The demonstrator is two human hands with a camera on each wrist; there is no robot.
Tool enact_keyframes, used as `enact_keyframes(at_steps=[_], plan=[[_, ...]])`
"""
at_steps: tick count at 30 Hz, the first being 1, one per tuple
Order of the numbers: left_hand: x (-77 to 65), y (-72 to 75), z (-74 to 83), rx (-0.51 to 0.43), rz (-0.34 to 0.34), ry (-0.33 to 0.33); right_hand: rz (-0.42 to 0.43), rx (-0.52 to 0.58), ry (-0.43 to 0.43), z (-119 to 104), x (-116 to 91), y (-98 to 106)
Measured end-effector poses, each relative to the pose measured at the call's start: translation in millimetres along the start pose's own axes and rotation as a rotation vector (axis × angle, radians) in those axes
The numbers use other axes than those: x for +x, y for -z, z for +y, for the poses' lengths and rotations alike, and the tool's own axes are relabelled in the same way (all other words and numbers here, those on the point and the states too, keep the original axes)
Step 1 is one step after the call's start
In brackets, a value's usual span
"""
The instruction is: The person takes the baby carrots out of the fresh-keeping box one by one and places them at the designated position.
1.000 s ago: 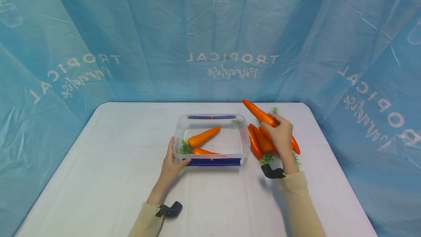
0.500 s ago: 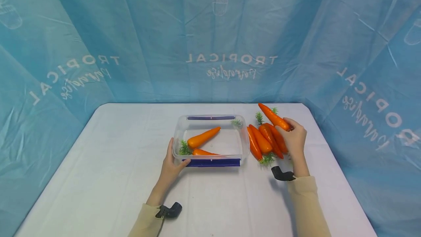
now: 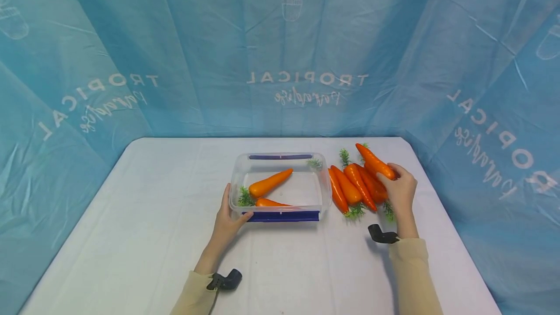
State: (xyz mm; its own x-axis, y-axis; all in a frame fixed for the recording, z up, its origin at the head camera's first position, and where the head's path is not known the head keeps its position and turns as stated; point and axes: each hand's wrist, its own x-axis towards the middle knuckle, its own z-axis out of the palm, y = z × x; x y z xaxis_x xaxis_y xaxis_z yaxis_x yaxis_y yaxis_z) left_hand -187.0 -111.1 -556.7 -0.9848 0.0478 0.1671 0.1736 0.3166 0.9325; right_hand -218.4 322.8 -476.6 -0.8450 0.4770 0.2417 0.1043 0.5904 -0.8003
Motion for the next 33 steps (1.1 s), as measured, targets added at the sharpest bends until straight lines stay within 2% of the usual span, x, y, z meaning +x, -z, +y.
enact_keyframes(at_steps=[13, 20, 33], plan=[[-0.1, 0.5, -1.0, 0.014, 0.006, 0.006, 0.01, -0.038, -0.029, 20, 3, 8], [-0.7, 0.1, -0.8, -0.004, -0.003, 0.006, 0.01, -0.048, -0.102, 26, 2, 11], [-0.6, -0.2, 0.6, 0.003, 0.003, -0.009, 0.02, -0.087, -0.164, 38, 5, 11]])
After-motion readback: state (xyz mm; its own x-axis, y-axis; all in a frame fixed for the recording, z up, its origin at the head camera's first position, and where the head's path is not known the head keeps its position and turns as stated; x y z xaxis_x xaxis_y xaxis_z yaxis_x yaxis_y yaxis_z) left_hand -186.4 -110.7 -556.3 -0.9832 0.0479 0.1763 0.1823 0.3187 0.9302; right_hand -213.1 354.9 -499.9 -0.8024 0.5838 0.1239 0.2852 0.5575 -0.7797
